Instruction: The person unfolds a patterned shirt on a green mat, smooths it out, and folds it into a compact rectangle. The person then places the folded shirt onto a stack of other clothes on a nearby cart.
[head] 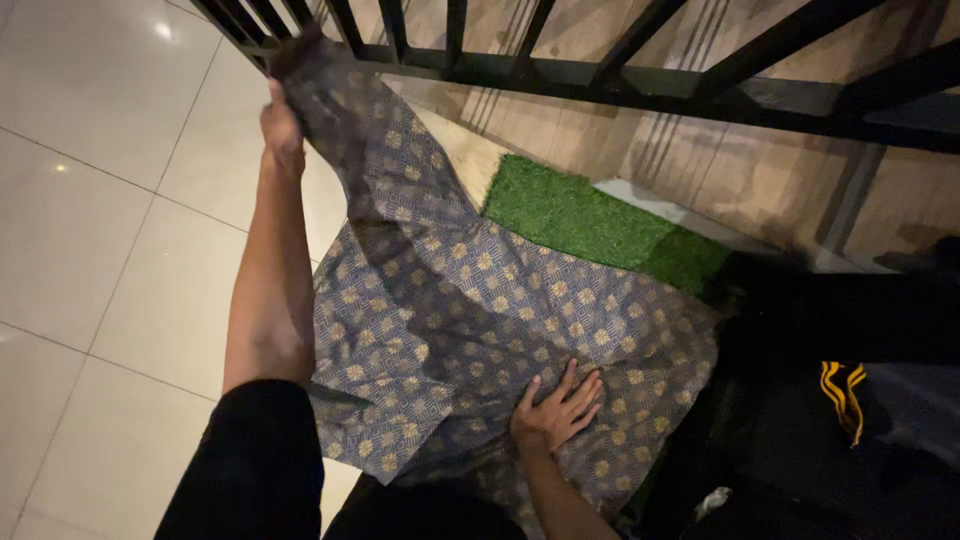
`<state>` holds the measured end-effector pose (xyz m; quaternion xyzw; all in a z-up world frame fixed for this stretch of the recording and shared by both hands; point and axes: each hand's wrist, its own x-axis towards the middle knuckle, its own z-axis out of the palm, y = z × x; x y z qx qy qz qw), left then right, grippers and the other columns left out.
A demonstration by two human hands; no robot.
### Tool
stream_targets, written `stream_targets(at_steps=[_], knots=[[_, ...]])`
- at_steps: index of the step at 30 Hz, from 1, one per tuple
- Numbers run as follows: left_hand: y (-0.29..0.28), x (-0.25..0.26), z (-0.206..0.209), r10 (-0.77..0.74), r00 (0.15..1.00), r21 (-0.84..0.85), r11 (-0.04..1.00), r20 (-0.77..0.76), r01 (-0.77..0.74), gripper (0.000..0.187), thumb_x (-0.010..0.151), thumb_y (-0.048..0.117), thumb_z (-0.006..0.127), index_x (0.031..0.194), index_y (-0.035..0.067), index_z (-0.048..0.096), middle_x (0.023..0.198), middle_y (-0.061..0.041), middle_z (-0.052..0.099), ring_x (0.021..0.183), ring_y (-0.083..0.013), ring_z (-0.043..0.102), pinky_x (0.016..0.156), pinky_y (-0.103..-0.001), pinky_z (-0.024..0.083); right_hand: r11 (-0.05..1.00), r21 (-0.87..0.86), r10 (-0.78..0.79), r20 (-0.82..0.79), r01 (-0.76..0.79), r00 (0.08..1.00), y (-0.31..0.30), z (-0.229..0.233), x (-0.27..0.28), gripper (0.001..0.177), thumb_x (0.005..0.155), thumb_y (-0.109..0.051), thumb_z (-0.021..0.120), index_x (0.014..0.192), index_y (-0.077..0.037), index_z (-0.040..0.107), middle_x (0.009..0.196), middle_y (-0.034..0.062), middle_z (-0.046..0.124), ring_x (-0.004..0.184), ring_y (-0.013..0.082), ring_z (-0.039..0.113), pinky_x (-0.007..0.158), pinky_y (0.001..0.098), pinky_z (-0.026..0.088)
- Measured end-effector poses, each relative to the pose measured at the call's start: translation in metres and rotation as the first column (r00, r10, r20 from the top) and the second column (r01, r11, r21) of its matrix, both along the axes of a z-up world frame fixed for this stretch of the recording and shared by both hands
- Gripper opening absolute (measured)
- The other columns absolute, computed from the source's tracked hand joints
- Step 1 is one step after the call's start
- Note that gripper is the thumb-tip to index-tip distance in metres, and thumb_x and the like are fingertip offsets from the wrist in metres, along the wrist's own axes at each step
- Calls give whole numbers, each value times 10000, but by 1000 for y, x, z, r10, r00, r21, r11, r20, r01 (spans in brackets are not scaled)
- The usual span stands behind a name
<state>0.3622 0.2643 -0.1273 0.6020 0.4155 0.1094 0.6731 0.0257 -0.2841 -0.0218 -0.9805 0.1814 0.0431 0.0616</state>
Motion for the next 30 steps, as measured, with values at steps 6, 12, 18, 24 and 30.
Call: stream_targets(at_steps=[6,12,18,24,30], knots=[[-83,-62,17,-375,892,-89,927,-253,365,501,933,478,715,1039,-10,755,965,-115,701,805,-225,596,710,-372,470,1000,-21,-15,-53,14,998,0,-2,3,743,1011,-498,432,1642,-207,168,1705,182,55,1578,340,30,1241,570,44],[-128,-54,33,-213,975,309,925,-57,220,328,889,325,822,811,6,809,652,5,645,629,-97,529,581,-301,416,1000,5,7,-13,-7,1000,1,-2,-1,702,1053,-497,394,1651,-219,155,1726,162,41,1605,328,14,1273,566,38],[-112,-21,80,-539,839,465,726,-71,506,740,1051,518,723,1565,76,427,1557,-299,357,1454,-418,351,1179,-495,318,999,-39,-24,-111,20,993,2,1,4,726,1038,-508,385,1655,-244,106,1721,156,-14,1595,322,-20,1265,560,40],[-168,-190,136,-433,742,597,443,-511,669,920,978,645,604,1684,331,105,1749,-203,-37,1616,-424,0,1131,-846,101,999,-25,-37,-159,33,987,7,4,3,724,1057,-525,369,1659,-255,71,1723,144,-56,1594,307,-53,1268,565,25],[-203,-400,151,-388,629,640,118,-674,759,751,1015,613,367,1660,318,121,1715,-211,-49,1589,-420,-27,1148,-797,-22,999,34,-28,-66,30,997,7,9,1,718,1044,-535,384,1655,-231,159,1721,158,26,1604,321,2,1279,577,59]])
